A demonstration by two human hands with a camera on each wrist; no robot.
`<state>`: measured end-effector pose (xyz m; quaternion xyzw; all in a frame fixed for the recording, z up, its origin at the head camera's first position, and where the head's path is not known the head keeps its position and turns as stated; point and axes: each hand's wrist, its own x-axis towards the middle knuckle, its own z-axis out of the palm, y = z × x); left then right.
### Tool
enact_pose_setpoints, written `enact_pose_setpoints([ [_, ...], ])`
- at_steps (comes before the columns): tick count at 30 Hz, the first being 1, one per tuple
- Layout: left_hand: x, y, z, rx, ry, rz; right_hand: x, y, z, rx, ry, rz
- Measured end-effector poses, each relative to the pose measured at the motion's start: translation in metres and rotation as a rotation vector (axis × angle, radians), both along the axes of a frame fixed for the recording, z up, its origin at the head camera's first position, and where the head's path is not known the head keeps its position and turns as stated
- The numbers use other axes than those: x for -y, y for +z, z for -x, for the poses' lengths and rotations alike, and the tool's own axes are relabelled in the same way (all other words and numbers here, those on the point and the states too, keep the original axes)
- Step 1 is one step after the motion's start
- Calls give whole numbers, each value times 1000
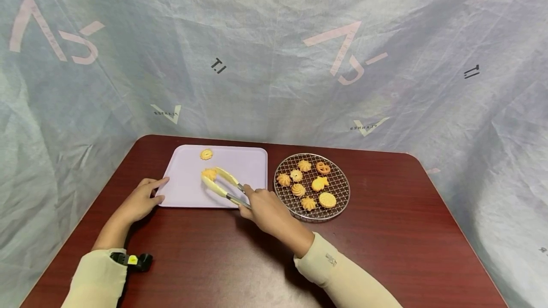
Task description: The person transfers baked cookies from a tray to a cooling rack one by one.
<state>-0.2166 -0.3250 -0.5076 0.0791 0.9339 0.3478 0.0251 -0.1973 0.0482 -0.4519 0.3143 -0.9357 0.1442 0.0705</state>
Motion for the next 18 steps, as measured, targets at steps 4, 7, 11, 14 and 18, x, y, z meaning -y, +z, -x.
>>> enact_pose_setpoints([
  [4, -1, 1, 0, 3, 0, -4, -8, 0, -3, 6, 15, 23],
  [7, -1, 2, -1, 6, 1, -7, -13, 2, -6, 13, 28, 43],
  [11, -2, 3, -1, 5, 3, -6, -19, 5, -9, 20, 32, 60],
  [14, -2, 3, -1, 5, 4, -7, -24, 6, -11, 38, 23, 72],
  [18, -2, 3, -2, 10, 9, -12, -31, 6, -15, 46, 6, 73],
])
